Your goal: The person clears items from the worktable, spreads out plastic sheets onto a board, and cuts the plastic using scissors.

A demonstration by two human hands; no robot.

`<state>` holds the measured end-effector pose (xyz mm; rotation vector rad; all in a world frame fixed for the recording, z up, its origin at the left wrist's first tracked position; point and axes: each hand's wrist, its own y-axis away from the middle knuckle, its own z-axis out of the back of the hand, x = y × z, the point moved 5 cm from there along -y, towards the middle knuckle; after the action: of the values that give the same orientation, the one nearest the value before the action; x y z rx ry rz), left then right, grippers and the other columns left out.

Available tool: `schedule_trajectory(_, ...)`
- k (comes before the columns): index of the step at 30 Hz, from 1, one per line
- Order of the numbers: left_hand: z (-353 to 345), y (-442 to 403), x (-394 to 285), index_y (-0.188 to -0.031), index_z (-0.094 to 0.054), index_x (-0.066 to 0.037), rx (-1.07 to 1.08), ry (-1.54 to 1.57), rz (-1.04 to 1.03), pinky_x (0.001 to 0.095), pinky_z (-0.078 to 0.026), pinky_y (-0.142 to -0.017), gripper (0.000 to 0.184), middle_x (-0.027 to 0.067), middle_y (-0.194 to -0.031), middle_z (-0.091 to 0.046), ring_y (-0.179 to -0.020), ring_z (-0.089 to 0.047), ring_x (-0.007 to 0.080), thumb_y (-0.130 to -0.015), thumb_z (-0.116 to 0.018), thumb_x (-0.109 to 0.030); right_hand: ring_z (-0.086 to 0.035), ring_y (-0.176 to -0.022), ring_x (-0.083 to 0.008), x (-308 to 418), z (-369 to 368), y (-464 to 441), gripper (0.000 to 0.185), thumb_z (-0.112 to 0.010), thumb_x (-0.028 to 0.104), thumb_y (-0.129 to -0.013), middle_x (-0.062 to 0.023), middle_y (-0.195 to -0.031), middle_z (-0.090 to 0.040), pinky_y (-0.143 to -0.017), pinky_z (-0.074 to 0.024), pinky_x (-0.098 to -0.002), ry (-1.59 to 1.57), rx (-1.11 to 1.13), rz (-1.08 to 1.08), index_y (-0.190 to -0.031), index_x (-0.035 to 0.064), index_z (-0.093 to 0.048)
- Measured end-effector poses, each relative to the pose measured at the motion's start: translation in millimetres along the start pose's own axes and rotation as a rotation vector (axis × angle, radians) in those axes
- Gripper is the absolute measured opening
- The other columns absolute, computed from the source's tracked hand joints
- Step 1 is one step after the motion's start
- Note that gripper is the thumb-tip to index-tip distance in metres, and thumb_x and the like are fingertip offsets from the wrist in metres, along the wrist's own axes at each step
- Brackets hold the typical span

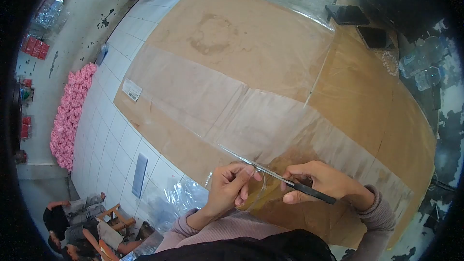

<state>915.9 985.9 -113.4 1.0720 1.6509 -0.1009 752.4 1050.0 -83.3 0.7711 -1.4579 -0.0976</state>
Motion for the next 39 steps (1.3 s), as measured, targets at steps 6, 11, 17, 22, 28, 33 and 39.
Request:
schedule_trajectory(6, -1, 1, 1, -0.086, -0.062, 0.003, 0.006, 0.012, 0.017, 0.0171, -0.028, -0.035, 0.028, 0.0001, -0.047, -0.049, -0.035, -0.039, 0.0032, -0.094, -0.05, -0.021, -0.042, -0.06, -0.0063, 3, 0, 0, 0.037, -0.071, 0.035, -0.078, 0.0026, -0.064, -0.046, -0.054, -0.0333, -0.0229, 0.033, -0.045, 0.005, -0.09, 0.002, -0.06)
schedule_trajectory(11, -1, 1, 0, -0.087, -0.062, 0.003, 0.004, -0.002, 0.019, 0.0171, -0.028, -0.035, 0.027, -0.0001, -0.047, -0.048, -0.036, -0.04, 0.0032, -0.094, -0.05, -0.021, -0.042, -0.056, -0.0063, 2, 2, 0, 0.037, -0.073, 0.036, -0.076, 0.0024, -0.06, -0.045, -0.051, -0.0328, -0.0232, 0.079, -0.057, 0.01, -0.089, 0.0023, -0.062)
schedule_trajectory(17, -2, 1, 0, -0.086, -0.063, 0.002, -0.002, 0.003, 0.014, 0.0176, -0.029, -0.035, 0.028, -0.0003, -0.047, -0.048, -0.036, -0.039, 0.0034, -0.094, -0.05, -0.021, -0.041, -0.055, -0.0055, 1, 3, 1, 0.035, -0.075, 0.034, -0.074, 0.0037, -0.058, -0.044, -0.05, -0.0314, -0.0224, 0.101, -0.086, 0.022, -0.087, 0.0035, -0.064)
schedule_trajectory(22, -1, 0, 1, -0.091, -0.063, 0.003, 0.032, -0.014, 0.011, 0.0173, -0.032, -0.039, 0.03, -0.0004, -0.049, -0.049, -0.038, -0.041, 0.0028, -0.095, -0.048, -0.023, -0.039, -0.055, -0.0048, -1, 4, 2, 0.035, -0.076, 0.034, -0.073, 0.0049, -0.058, -0.043, -0.05, -0.0297, -0.0219, 0.08, -0.087, -0.004, -0.087, 0.004, -0.064)
schedule_trajectory(28, -2, 0, -2, -0.086, -0.063, 0.001, 0.005, -0.012, -0.03, 0.0173, -0.028, -0.036, 0.028, -0.0006, -0.047, -0.048, -0.036, -0.039, 0.0032, -0.094, -0.049, -0.022, -0.04, -0.056, -0.0046, 1, 4, 2, 0.035, -0.076, 0.034, -0.072, 0.0051, -0.059, -0.045, -0.05, -0.03, -0.0216, 0.111, -0.102, 0.01, -0.086, 0.0045, -0.065)
schedule_trajectory(33, -1, 0, -2, -0.091, -0.063, 0.003, 0.057, -0.028, 0.007, 0.0173, -0.033, -0.04, 0.029, 0.0001, -0.052, -0.05, -0.041, -0.042, 0.0024, -0.095, -0.048, -0.022, -0.041, -0.056, -0.0043, 1, 2, 3, 0.035, -0.077, 0.033, -0.071, 0.0048, -0.06, -0.047, -0.051, -0.0318, -0.0217, 0.104, -0.107, -0.028, -0.086, 0.0044, -0.065)
schedule_trajectory(39, 23, -3, -20, -0.089, -0.059, 0.003, -0.109, -0.213, -0.249, 0.0197, -0.042, -0.048, 0.03, 0.0048, -0.058, -0.056, -0.048, -0.051, 0.0075, -0.096, -0.044, -0.022, -0.041, -0.056, -0.0041, -6, 4, 3, 0.034, -0.077, 0.032, -0.071, 0.0042, -0.06, -0.048, -0.051, -0.0328, -0.0216, 0.092, -0.121, 0.01, -0.087, 0.0041, -0.064)
